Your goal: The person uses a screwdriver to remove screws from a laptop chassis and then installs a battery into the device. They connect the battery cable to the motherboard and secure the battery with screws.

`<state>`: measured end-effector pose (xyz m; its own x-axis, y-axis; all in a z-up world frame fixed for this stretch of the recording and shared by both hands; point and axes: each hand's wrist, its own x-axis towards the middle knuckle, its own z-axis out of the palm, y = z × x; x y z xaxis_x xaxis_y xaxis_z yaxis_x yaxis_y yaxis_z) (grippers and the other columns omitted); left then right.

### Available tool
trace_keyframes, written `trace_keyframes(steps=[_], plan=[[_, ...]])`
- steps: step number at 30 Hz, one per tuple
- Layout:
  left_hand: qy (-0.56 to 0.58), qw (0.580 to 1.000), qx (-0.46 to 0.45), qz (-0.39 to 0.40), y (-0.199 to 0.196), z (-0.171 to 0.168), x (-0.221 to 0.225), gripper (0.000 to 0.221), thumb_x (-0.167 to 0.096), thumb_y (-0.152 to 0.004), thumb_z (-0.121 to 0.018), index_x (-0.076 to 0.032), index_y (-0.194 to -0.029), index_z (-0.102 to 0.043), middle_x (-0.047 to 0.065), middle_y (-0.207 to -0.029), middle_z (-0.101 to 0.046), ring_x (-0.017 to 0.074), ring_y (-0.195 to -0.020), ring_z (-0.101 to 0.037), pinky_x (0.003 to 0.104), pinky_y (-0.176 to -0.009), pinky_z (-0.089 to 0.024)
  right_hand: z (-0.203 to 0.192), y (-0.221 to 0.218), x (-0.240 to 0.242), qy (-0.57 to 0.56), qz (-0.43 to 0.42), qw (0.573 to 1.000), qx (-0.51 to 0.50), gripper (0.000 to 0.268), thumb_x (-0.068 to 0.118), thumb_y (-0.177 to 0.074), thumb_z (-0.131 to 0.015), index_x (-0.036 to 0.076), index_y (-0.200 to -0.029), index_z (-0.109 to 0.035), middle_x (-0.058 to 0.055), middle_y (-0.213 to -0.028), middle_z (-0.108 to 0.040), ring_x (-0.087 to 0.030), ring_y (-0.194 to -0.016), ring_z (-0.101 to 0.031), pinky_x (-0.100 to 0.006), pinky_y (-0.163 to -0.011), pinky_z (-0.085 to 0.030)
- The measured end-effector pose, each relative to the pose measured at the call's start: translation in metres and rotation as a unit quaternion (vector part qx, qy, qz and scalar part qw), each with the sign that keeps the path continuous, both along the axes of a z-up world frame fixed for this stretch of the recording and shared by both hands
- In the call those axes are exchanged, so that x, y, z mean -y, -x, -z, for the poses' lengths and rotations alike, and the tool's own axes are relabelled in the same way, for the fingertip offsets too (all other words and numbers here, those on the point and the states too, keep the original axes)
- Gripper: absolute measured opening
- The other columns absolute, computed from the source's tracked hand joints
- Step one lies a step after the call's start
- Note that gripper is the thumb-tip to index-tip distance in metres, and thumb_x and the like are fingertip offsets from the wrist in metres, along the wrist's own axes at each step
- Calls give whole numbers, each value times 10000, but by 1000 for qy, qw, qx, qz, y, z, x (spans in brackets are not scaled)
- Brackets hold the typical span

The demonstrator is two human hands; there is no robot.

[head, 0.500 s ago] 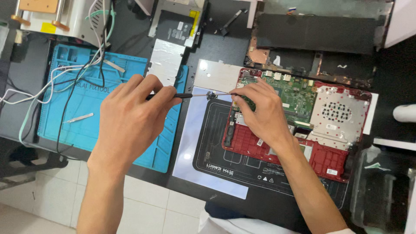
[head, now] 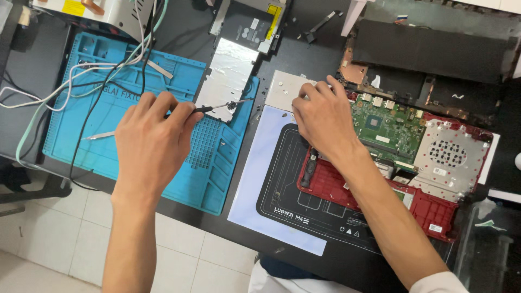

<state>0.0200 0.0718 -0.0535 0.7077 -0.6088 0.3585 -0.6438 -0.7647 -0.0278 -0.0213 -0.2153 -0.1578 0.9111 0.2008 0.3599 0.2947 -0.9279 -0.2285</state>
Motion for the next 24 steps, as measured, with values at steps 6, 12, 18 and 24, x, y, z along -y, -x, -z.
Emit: trace_keyframes(steps=[6, 12, 18, 24], plan=[[-3, 1000, 10, 4, -6, 15, 1, 117, -234, -992, -780, -130, -999, -726, 5, -926, -602, 222, -907, -582, 370, -758, -449, -4, -8, -5, 134, -11, 991, -12, 104, 117, -732, -741, 48, -801, -777, -130, -998, -712, -293, -976, -665, -495, -1077, -443], [13, 1000, 13, 3, -11, 25, 8, 100, -224, -1015, -775, -134, -1023, -732, 1, -936, -600, 223, -911, -571, 375, -755, -427, 0, -3, -15, 174, -3, 985, 17, 128, 61, -734, -709, 16, -838, -767, -122, -999, -708, -278, -978, -661, -457, -1079, -466], [25, 999, 22, -9, -16, 33, 16, 111, -230, -1033, -781, -131, -1053, -735, 3, -957, -594, 227, -917, -559, 385, -779, -421, 4, -2, -10, 174, -4, 985, 16, 147, 28, -746, -697, 16, -878, -759, -114, -966, -695, -267, -958, -668, -435, -1030, -498], [20, 1000, 20, -7, -19, 35, 22, 110, -229, -1019, -779, -134, -1040, -729, 3, -959, -597, 234, -931, -567, 394, -775, -413, 0, 1, -6, 123, -2, 992, 19, 175, -2, -724, -698, 16, -894, -737, -123, -970, -692, -289, -964, -669, -420, -999, -516]])
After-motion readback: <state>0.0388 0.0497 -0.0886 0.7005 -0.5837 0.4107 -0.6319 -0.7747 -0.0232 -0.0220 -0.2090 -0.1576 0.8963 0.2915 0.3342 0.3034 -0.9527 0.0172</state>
